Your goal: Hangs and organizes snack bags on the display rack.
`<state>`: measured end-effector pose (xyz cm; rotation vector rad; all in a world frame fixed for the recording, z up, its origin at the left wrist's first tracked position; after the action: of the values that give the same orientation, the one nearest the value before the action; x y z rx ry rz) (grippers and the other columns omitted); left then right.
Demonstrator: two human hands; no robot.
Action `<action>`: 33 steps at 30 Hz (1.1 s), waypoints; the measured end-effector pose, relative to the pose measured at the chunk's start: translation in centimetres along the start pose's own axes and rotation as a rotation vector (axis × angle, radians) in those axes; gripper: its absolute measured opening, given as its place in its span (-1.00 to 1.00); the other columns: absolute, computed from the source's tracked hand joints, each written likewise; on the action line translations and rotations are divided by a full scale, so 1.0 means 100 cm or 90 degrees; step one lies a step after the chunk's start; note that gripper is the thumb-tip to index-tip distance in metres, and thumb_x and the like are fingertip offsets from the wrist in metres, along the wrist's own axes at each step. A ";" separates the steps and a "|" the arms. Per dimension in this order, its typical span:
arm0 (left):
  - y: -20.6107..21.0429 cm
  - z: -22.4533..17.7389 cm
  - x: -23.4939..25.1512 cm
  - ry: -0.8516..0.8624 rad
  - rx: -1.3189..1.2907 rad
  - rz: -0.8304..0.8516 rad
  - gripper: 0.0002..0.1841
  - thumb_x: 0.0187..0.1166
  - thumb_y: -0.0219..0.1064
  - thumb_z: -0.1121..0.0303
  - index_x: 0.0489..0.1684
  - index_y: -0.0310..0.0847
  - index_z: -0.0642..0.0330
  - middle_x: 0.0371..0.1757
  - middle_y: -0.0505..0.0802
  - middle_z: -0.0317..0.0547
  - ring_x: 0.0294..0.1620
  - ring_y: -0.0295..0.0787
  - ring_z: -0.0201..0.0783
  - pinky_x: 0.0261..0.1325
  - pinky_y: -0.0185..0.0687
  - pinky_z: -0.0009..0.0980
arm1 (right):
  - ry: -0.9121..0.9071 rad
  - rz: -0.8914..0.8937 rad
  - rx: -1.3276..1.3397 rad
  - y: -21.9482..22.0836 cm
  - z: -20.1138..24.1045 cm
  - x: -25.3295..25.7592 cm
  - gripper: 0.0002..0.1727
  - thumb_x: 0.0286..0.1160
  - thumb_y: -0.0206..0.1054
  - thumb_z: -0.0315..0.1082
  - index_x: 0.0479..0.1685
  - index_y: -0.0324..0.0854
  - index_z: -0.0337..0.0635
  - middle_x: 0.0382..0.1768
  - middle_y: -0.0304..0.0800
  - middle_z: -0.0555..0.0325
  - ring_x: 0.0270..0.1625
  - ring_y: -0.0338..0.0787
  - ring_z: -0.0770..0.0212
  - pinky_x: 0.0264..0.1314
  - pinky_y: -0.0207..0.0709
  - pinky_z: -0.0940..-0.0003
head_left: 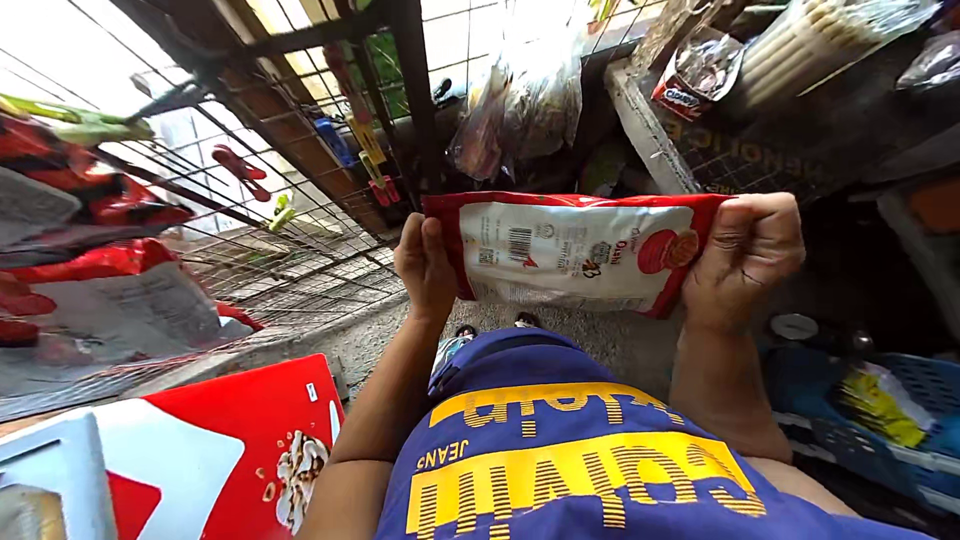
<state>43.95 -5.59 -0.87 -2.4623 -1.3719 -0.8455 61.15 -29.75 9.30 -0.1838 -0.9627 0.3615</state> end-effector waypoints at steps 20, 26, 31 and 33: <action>0.023 0.073 -0.105 -0.541 0.062 0.289 -0.65 0.85 -0.04 0.25 0.17 0.57 0.32 -0.34 0.73 -0.27 -0.42 0.68 -0.48 -0.30 0.69 -0.45 | 0.086 0.411 -0.234 0.002 -0.048 -0.018 -0.67 0.73 0.28 -0.22 -0.27 0.71 -0.34 -0.50 0.76 -0.02 -0.46 0.78 0.15 -0.40 0.66 0.19; 0.048 0.084 -0.129 -0.737 -0.094 0.254 -0.25 0.83 -0.41 -0.17 0.78 0.11 0.23 0.57 0.57 0.14 0.46 0.63 -0.03 0.36 0.64 0.04 | -0.077 0.393 0.025 0.010 -0.007 -0.021 -0.73 0.71 0.32 -0.28 -0.24 0.68 -0.35 -0.41 0.71 0.05 -0.36 0.72 0.38 -0.29 0.61 0.55; 0.067 0.075 -0.117 -0.858 -0.554 0.097 0.26 0.26 -0.83 -0.68 0.67 0.38 -0.03 0.43 0.77 -0.04 0.39 0.74 -0.03 0.26 0.75 0.00 | -0.161 0.508 0.149 -0.004 0.015 -0.037 -0.91 0.67 0.33 -0.35 -0.17 0.70 -0.12 -0.13 0.87 0.15 -0.01 0.81 0.27 0.04 0.67 0.41; 0.064 0.080 -0.109 -0.771 -0.662 0.035 0.13 0.49 -0.76 -0.54 0.70 0.32 0.11 0.53 0.70 0.00 0.53 0.63 -0.04 0.46 0.61 -0.04 | -0.131 0.526 0.152 -0.011 0.010 -0.044 -0.89 0.69 0.27 -0.37 -0.23 0.64 -0.06 -0.07 0.83 0.24 0.18 0.73 0.27 0.36 0.55 0.32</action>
<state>47.94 -13.47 -12.95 -4.1722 -1.1773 0.2060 58.24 -32.46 6.82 -0.3275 -1.0039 1.2686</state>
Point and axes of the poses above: each hand's wrist, its own x-axis towards the middle knuckle, its own y-axis out of the palm, z = x × y, the point moved 6 cm from there along x, towards the middle knuckle
